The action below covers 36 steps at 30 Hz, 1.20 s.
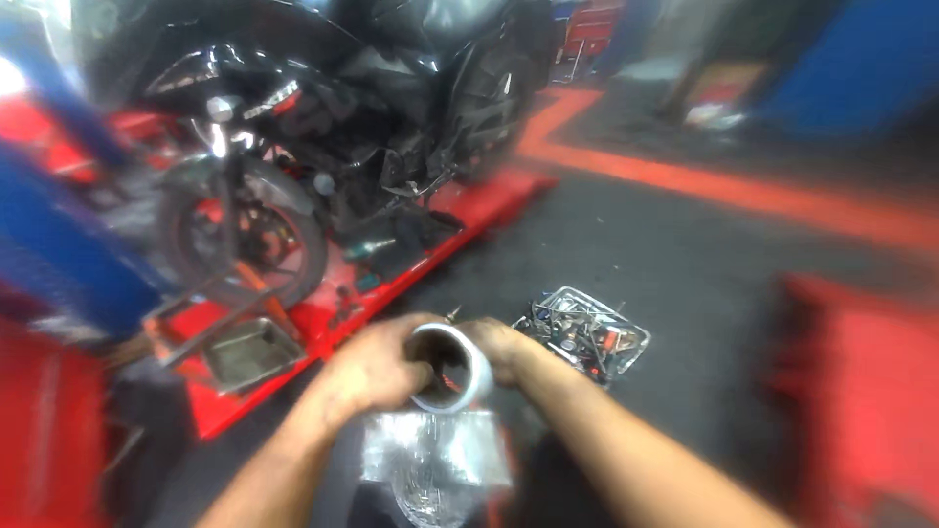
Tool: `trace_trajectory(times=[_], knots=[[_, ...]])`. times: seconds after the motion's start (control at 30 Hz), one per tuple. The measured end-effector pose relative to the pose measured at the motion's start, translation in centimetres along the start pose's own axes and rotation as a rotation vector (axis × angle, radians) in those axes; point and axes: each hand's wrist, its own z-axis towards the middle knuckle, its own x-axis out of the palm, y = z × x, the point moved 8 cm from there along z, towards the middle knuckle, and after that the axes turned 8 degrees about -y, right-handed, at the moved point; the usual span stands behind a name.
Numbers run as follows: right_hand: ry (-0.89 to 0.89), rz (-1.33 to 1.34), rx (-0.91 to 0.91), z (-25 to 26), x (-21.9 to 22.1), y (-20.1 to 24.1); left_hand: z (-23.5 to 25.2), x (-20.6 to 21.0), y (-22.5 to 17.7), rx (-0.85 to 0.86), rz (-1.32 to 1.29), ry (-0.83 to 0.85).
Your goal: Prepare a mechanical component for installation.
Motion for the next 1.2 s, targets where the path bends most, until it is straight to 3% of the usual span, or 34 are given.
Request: trace_trajectory(times=[0.07,0.17,0.3,0.37,0.47,0.53,0.67,0.77,0.87,0.93,1.1,1.2], knots=[[-0.201,-0.288,-0.151,-0.5,-2.2,1.3,0.9,0.2,-0.8,0.013,0.079,0.003],[-0.573,-0.519,-0.545,-5.2,-4.9,3.7,2.0,2.2,1.6,-0.109,-0.108,0.001],[-0.487,-0.579,-0.934,-11.9,-0.2,0.2,1.2,3.6,4.4,-0.214,-0.342,-0.088],[-0.458,-0.668,-0.982,-13.2,1.0,-0.8,0.8,2.6,4.0,-0.154,-0.273,-0.069],[-0.412,-0.767,-0.979,-13.2,1.5,-0.8,1.7,0.0,2.4,0.051,-0.032,0.021],[-0.376,-0.796,-0.968,-12.9,1.5,-0.7,2.8,-1.0,-0.2,0.284,0.107,0.086],[-0.286,-0.783,-1.021,-12.9,0.8,-0.5,2.2,0.7,-6.4,0.863,0.375,0.062],[-0.283,-0.759,-1.044,-13.0,0.1,-0.9,1.5,3.4,-8.4,1.000,0.580,0.184],[-0.265,-0.713,-1.013,-13.0,-0.5,-1.3,1.4,2.6,-8.6,0.890,0.727,0.245],[-0.236,-0.675,-1.020,-13.1,-1.0,-2.0,2.0,1.3,-6.8,0.704,0.746,0.246],[-0.137,-0.831,-1.029,-14.5,-3.3,-2.5,1.2,-0.7,-0.1,0.287,0.519,0.316],[-0.119,-1.036,-1.009,-15.9,-2.1,-2.3,-1.3,-0.5,2.1,0.264,0.510,0.230]])
